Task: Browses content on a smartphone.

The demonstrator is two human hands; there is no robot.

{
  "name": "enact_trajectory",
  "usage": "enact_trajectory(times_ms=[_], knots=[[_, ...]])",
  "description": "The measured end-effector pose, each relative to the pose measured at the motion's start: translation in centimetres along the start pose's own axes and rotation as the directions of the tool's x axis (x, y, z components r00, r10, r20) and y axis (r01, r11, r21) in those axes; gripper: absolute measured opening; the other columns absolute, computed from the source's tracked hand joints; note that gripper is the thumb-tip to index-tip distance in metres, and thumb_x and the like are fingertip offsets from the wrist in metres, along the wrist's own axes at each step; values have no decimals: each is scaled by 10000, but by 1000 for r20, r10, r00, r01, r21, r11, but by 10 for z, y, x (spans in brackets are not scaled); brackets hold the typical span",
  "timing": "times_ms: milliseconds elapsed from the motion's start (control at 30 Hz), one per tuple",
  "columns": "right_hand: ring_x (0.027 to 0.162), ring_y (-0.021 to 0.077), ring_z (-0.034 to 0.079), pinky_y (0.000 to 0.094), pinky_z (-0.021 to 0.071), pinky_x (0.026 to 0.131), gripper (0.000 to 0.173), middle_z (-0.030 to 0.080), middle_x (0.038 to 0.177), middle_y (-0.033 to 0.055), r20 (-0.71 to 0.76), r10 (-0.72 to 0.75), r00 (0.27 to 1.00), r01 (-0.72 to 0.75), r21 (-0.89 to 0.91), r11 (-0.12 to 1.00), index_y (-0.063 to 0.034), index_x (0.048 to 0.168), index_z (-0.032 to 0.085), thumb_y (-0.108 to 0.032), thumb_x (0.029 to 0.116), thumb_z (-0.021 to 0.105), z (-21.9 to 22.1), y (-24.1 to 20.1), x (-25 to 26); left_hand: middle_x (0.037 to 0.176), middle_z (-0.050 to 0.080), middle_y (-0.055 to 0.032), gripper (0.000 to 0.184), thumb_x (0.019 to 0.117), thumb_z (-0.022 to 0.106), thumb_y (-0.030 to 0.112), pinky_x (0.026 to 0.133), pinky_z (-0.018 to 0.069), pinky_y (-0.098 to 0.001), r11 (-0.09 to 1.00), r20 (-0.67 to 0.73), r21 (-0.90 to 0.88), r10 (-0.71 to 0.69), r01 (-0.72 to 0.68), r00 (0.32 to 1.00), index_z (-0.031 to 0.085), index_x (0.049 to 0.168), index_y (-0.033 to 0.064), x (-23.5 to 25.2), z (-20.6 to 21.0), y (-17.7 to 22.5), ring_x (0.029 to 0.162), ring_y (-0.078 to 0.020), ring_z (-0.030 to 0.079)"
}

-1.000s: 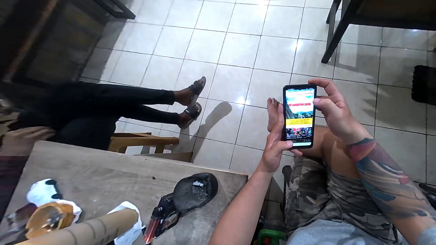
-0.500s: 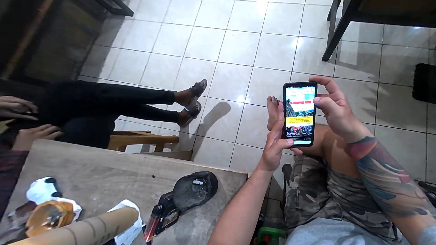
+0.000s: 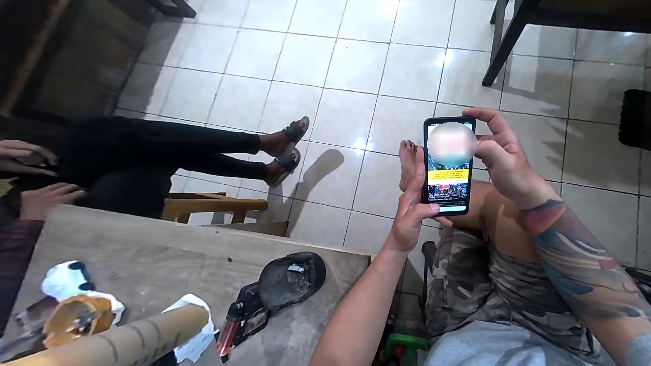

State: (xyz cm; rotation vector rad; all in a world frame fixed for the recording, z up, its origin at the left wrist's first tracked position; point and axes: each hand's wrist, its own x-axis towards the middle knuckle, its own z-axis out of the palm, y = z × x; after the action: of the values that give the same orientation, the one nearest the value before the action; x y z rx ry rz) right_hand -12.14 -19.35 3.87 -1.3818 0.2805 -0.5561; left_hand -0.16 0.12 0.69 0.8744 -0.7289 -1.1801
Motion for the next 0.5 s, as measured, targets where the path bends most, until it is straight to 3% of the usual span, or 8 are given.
enact_trajectory(times_ms=[500], knots=[[1018,237,723,420,610,916,492,709,1127,156,4,7,1000,-7,7,1000,-58,1504,348,-90,1022,439,0,-1,0,1574,367,-125,914,905,566,208,593,623,-447,1000,11,-7,-3,3,1000,54,1646,358,0,-1,0,1080,-286,661]])
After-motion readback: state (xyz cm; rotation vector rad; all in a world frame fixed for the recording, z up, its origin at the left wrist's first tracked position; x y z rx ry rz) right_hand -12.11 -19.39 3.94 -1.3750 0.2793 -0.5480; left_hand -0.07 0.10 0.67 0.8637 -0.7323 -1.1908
